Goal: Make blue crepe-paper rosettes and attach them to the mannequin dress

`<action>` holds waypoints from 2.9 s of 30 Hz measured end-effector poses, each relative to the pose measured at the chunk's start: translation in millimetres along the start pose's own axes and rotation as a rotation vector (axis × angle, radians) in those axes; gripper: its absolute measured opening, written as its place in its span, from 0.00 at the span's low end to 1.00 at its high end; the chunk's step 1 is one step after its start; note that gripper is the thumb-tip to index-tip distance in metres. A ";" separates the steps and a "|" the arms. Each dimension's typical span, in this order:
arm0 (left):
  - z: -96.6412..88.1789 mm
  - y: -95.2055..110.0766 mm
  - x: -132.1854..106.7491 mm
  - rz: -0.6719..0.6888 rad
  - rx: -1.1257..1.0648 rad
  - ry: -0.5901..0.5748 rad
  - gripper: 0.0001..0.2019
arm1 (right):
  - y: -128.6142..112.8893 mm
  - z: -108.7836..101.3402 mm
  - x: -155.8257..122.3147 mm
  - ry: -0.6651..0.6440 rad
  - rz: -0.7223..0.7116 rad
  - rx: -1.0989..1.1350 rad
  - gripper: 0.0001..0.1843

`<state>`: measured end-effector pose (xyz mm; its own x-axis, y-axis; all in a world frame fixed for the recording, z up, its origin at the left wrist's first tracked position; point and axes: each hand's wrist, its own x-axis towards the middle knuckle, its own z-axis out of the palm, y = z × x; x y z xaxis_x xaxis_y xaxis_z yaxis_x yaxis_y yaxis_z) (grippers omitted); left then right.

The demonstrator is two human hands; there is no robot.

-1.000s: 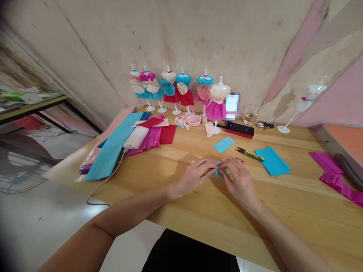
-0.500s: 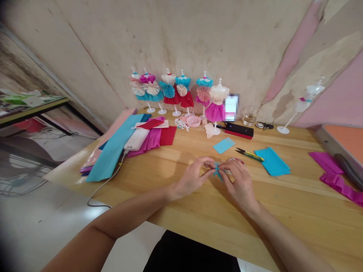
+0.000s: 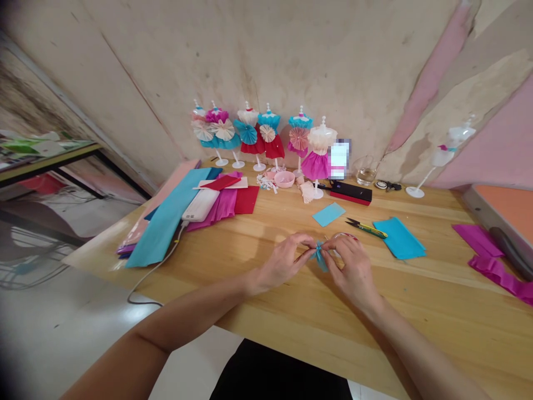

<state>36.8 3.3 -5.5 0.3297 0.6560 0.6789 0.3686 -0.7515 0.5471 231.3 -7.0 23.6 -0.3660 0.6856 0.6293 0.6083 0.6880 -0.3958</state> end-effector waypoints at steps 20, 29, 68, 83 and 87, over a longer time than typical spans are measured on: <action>-3.6 -3.3 -0.3 0.214 0.236 -0.027 0.10 | 4.4 0.2 -5.0 -0.081 -0.106 -0.215 0.03; -2.6 -9.0 -1.5 0.197 0.120 -0.085 0.07 | 10.3 -1.3 -3.0 -0.074 -0.090 -0.158 0.09; -12.1 -1.2 14.1 0.007 -0.178 -0.133 0.08 | -2.3 -9.6 1.4 -0.062 0.201 0.173 0.05; -26.2 -4.0 19.7 0.070 -0.325 -0.483 0.09 | 13.4 -19.4 9.1 -0.486 0.221 0.383 0.16; -26.6 -1.1 20.5 0.064 -0.264 -0.498 0.08 | 17.1 -15.5 7.1 -0.461 0.229 0.405 0.14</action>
<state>20.1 15.7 20.9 0.7378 0.5146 0.4368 0.1259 -0.7407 0.6600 250.0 6.0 31.7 -0.5780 0.7951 0.1839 0.4261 0.4862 -0.7629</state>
